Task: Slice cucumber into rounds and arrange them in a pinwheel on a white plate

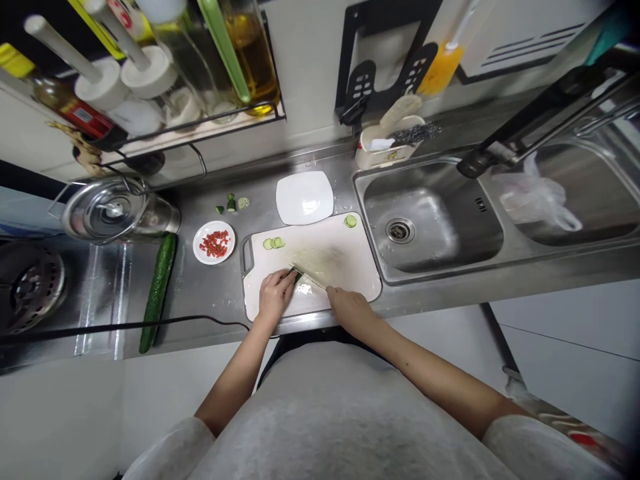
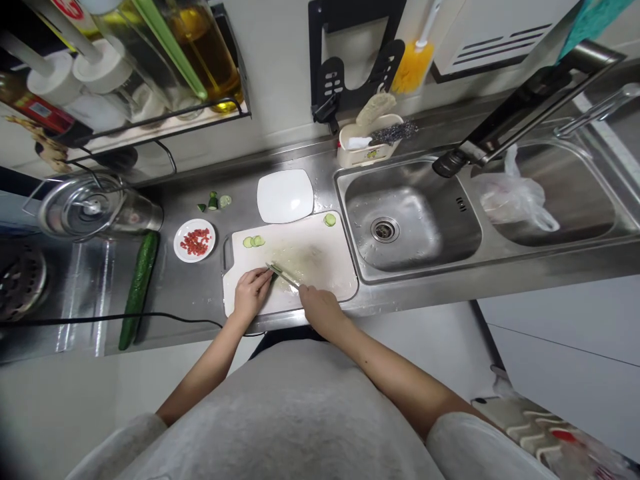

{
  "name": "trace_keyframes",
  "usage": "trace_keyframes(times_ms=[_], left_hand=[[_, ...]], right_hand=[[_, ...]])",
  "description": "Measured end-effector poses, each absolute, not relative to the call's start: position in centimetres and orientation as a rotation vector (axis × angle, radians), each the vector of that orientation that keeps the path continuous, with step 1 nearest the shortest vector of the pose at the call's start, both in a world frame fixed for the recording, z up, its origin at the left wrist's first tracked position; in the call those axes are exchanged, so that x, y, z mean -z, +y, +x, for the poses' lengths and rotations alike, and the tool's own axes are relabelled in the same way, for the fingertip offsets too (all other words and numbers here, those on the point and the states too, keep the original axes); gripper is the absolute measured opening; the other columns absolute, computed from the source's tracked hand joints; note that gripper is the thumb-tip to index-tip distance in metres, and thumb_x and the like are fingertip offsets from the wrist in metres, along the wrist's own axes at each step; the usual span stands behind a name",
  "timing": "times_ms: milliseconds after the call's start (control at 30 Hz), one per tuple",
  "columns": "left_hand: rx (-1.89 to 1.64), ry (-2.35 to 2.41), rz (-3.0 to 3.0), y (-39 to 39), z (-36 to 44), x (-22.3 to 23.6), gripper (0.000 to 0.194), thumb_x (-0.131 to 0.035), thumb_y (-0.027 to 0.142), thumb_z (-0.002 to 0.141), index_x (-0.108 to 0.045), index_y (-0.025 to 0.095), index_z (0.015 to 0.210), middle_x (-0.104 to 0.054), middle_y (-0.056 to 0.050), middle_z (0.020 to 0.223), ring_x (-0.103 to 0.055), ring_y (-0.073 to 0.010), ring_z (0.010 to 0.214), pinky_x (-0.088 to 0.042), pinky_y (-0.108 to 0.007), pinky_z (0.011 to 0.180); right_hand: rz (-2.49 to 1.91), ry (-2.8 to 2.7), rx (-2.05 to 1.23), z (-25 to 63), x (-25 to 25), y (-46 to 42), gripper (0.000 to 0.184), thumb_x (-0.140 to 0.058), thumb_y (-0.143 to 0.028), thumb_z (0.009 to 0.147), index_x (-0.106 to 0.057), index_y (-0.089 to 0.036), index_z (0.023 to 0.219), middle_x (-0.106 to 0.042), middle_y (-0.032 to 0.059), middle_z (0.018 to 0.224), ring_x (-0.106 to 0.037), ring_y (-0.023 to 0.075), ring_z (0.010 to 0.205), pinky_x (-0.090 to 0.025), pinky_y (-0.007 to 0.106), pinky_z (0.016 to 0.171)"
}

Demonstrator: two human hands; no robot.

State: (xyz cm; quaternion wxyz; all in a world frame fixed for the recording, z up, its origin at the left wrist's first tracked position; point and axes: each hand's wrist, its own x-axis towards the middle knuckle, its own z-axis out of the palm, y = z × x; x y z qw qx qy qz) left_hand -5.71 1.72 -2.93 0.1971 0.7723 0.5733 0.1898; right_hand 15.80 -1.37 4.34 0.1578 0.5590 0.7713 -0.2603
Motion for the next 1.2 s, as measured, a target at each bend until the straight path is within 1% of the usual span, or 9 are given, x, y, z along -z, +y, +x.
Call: trace_keyframes(times_ms=[167,333,767,1000,1200], left_hand=[[-0.55,1.589,2.117,1.7,-5.8,3.1,0.029,-0.047,0.029,0.091,-0.068,0.027,0.111,-0.065,-0.008,0.112,-0.059,-0.0191,0.101,-0.047,-0.033,0.092],[-0.541,1.574,2.11,1.8,-5.9,3.2,0.029,-0.047,0.029,0.091,-0.068,0.026,0.11,-0.065,-0.008,0.111,-0.059,-0.019,0.102,-0.047,-0.034,0.093],[-0.56,1.545,2.172,2.0,-5.9,3.2,0.028,-0.047,0.028,0.091,-0.068,0.025,0.111,-0.065,-0.008,0.111,-0.059,-0.0189,0.102,-0.047,-0.034,0.093],[-0.648,1.517,2.322,1.9,-5.9,3.7,0.026,-0.048,0.026,0.091,-0.069,0.022,0.106,-0.066,-0.009,0.108,-0.061,-0.0182,0.097,-0.05,-0.033,0.087],[-0.65,1.517,2.336,1.9,-5.7,3.5,0.026,-0.048,0.025,0.091,-0.069,0.022,0.106,-0.066,-0.009,0.108,-0.06,-0.0186,0.099,-0.05,-0.034,0.088]], right_hand=[[1.594,2.224,0.714,15.4,-4.2,-1.8,0.026,-0.031,-0.004,0.09,-0.05,-0.014,0.103,-0.064,0.0122,0.09,-0.067,0.0225,0.08,-0.044,0.028,0.063],[1.599,2.219,0.736,15.3,-3.8,-1.8,0.025,-0.032,-0.002,0.088,-0.05,-0.014,0.102,-0.064,0.0113,0.09,-0.067,0.0226,0.079,-0.044,0.027,0.062],[1.567,2.18,0.872,15.2,-4.7,0.0,0.026,-0.033,-0.006,0.09,-0.054,-0.013,0.104,-0.069,0.013,0.089,-0.068,0.0244,0.084,-0.049,0.03,0.068],[1.51,2.175,0.922,15.2,-5.0,0.7,0.027,-0.036,-0.005,0.089,-0.055,-0.011,0.105,-0.069,0.0148,0.09,-0.068,0.0225,0.086,-0.05,0.029,0.071],[1.489,2.199,0.984,15.3,-4.8,1.2,0.027,-0.036,-0.006,0.088,-0.057,-0.011,0.104,-0.069,0.0147,0.089,-0.068,0.0223,0.087,-0.05,0.03,0.073]])
